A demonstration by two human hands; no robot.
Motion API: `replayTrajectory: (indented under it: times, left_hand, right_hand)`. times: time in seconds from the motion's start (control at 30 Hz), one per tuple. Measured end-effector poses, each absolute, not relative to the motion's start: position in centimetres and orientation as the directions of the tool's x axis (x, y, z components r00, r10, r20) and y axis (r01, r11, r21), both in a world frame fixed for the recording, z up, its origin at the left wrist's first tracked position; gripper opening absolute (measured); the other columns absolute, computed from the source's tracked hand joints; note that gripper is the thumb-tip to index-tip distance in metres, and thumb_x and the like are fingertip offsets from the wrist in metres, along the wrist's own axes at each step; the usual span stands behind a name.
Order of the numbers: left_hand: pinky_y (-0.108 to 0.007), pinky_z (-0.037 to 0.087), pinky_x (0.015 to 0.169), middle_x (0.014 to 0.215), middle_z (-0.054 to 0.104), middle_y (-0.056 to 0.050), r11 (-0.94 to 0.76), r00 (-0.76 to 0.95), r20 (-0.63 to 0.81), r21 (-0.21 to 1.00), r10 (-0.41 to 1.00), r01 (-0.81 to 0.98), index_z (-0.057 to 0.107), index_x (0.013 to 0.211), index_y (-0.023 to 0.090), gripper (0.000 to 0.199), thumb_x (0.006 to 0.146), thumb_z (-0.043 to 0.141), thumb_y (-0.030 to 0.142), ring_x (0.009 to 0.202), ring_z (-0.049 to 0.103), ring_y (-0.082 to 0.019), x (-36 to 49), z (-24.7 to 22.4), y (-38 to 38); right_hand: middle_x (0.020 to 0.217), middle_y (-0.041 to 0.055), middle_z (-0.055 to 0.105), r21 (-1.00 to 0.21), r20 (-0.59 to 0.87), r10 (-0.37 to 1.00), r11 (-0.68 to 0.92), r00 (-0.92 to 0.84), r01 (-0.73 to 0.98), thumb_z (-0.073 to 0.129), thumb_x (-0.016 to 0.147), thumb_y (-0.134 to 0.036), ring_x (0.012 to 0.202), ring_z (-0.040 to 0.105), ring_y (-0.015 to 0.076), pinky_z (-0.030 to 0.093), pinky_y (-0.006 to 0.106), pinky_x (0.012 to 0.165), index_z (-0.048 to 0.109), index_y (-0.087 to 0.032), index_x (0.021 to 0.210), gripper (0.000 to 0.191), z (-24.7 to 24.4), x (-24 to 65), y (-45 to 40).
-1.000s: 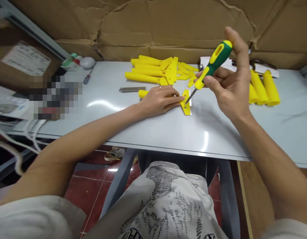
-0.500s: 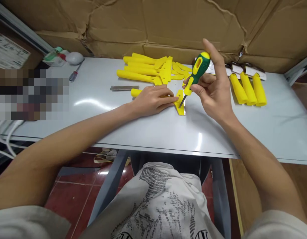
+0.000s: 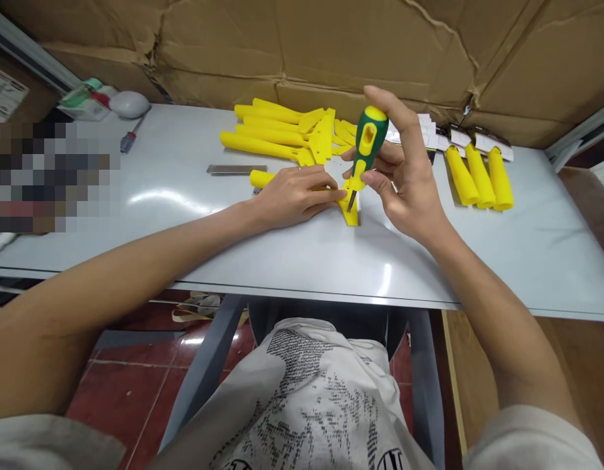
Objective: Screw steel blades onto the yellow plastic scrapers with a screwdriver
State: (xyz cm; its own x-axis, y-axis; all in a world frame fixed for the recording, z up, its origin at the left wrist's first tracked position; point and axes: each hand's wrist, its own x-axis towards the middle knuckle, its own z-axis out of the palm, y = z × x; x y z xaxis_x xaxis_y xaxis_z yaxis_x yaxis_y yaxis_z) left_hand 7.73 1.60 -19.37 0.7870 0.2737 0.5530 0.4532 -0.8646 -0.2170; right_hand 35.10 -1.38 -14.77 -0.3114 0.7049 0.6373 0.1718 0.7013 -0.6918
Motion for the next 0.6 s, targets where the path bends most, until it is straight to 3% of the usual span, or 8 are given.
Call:
replayTrajectory:
  times: [0.17, 0.37, 0.5, 0.6]
  left_hand:
    - [-0.035, 0.046, 0.072, 0.115, 0.081, -0.009, -0.861, 0.789, 0.549, -0.225, 0.274, 0.456, 0.080, 0.134, 0.023, 0.032, 0.123, 0.051, 0.030, 0.104, 0.074, -0.024, 7.7, -19.5, 1.7]
    - [-0.035, 0.047, 0.072, 0.114, 0.080, -0.009, -0.856, 0.796, 0.540, -0.241, 0.274, 0.458, 0.081, 0.130, 0.024, 0.034, 0.124, 0.049, 0.032, 0.103, 0.073, -0.024, 7.8, -19.5, 1.7]
    - [-0.035, 0.046, 0.070, 0.112, 0.080, -0.009, -0.851, 0.798, 0.545, -0.263, 0.257, 0.454, 0.081, 0.128, 0.022, 0.031, 0.123, 0.051, 0.029, 0.100, 0.073, -0.023, 7.9, -19.3, 1.5]
    - [-0.035, 0.046, 0.070, 0.112, 0.080, -0.008, -0.850, 0.807, 0.534, -0.278, 0.252, 0.449, 0.080, 0.127, 0.021, 0.030, 0.122, 0.051, 0.027, 0.100, 0.072, -0.023, 7.9, -19.2, 1.5]
  right_hand:
    - [0.176, -0.0008, 0.054, -0.590, 0.712, 0.639, 0.769, -0.291, 0.247, 0.099, 0.082, -0.073, 0.113, 0.087, 0.0323, 0.079, 0.047, 0.090, 0.052, -0.056, 0.162, 0.094, -15.4, 35.1, -1.0]
    - [0.161, 0.0034, 0.064, -0.465, 0.814, 0.545, 0.820, -0.202, 0.334, 0.101, 0.080, -0.073, 0.110, 0.084, 0.0321, 0.077, 0.046, 0.079, 0.050, -0.054, 0.164, 0.100, -16.7, 34.5, -0.8]
    - [0.166, 0.0043, 0.061, -0.394, 0.875, 0.464, 0.850, -0.141, 0.350, 0.091, 0.084, -0.083, 0.097, 0.083, 0.0285, 0.075, 0.046, 0.075, 0.050, -0.053, 0.165, 0.095, -16.2, 34.2, -1.0]
    - [0.178, 0.0051, 0.051, -0.402, 0.886, 0.456, 0.845, -0.083, 0.353, 0.082, 0.088, -0.089, 0.100, 0.084, 0.0287, 0.076, 0.047, 0.079, 0.047, -0.053, 0.167, 0.094, -15.5, 34.4, -1.1]
